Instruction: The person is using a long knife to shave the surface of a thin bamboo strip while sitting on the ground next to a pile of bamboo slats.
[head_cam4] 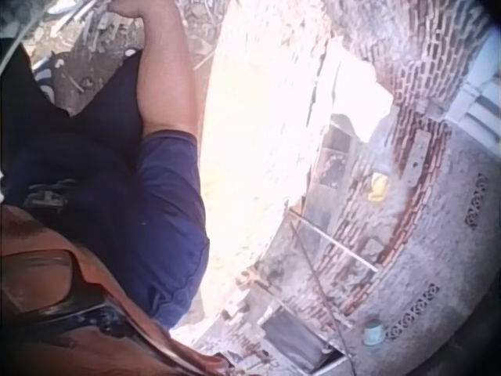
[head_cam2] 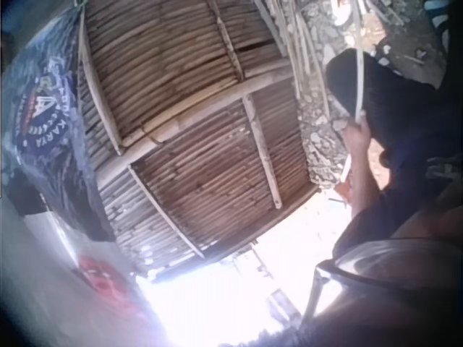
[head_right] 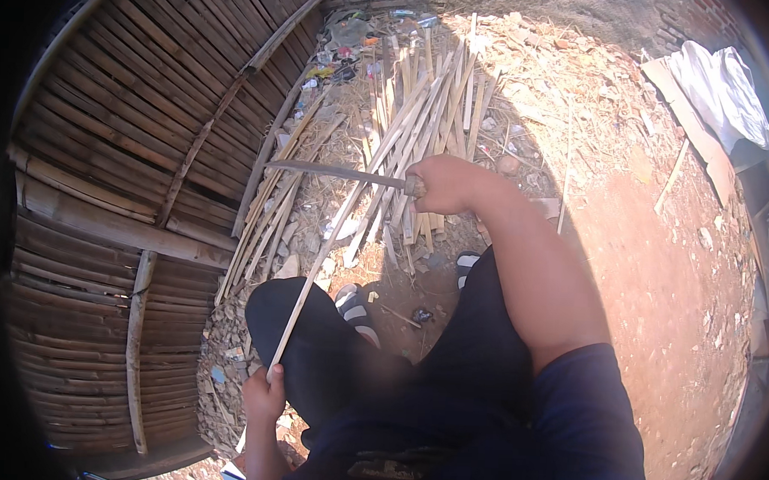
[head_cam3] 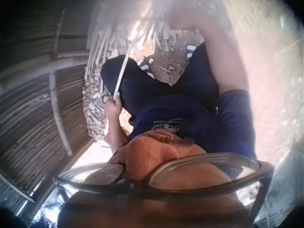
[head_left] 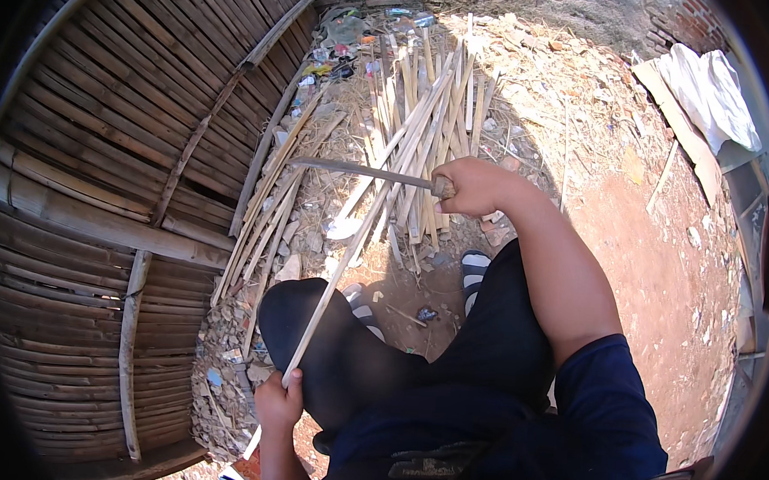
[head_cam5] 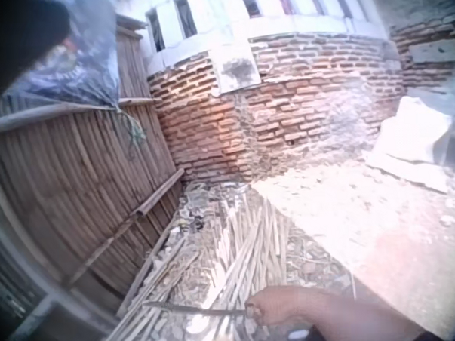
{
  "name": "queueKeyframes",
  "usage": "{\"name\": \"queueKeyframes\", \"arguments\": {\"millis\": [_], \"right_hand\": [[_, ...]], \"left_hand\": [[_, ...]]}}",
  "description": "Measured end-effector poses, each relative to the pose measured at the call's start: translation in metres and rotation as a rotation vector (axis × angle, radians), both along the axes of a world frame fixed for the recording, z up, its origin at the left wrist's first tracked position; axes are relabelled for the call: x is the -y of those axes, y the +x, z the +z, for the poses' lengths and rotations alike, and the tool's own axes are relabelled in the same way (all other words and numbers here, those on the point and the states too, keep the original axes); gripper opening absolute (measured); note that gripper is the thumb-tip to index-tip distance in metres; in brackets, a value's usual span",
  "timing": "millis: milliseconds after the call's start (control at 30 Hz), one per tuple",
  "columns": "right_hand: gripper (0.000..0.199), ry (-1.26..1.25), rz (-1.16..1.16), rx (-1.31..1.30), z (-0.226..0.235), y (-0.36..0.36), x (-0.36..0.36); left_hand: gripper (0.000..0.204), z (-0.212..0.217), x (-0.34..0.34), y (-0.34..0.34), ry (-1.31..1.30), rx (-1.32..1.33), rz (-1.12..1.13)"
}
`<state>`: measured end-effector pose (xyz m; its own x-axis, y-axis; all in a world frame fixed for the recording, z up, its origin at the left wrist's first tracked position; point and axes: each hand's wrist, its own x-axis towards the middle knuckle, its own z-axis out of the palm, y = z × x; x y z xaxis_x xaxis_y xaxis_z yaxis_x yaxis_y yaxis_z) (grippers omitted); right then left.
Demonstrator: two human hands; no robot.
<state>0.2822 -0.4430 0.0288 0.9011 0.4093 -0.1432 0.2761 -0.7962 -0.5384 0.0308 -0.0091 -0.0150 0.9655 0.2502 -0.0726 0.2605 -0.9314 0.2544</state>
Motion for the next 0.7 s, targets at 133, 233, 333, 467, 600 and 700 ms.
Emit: {"name": "queueKeyframes", "arguments": {"millis": [133, 233, 333, 467, 600, 700], "right_hand": [[0.045, -0.167, 0.333, -0.030, 0.012, -0.023, -0.046], [0.045, -0.001, 0.346, 0.059, -0.005, -0.008, -0.026], [0.051, 0.016, -0.206, 0.045, 0.001, 0.023, 0.022], [0.056, 0.008, -0.427, 0.179, 0.001, 0.017, 0.030], [0.055, -0.012, -0.049, -0.015, 0.007, 0.002, 0.005], [0.050, -0.105, 0.203, -0.099, 0.010, -0.017, -0.027]], "left_hand": [[0.066, 0.006, 0.002, -0.001, -0.009, -0.023, 0.021], [0.066, 0.008, 0.000, 0.000, -0.088, -0.024, 0.006], [0.066, 0.006, -0.003, 0.002, -0.001, -0.034, 0.003], [0.067, 0.016, 0.005, 0.004, 0.002, -0.068, 0.013], [0.068, 0.013, 0.001, 0.004, -0.031, -0.094, 0.027], [0.069, 0.013, -0.001, 0.004, -0.022, -0.124, 0.023]]}}
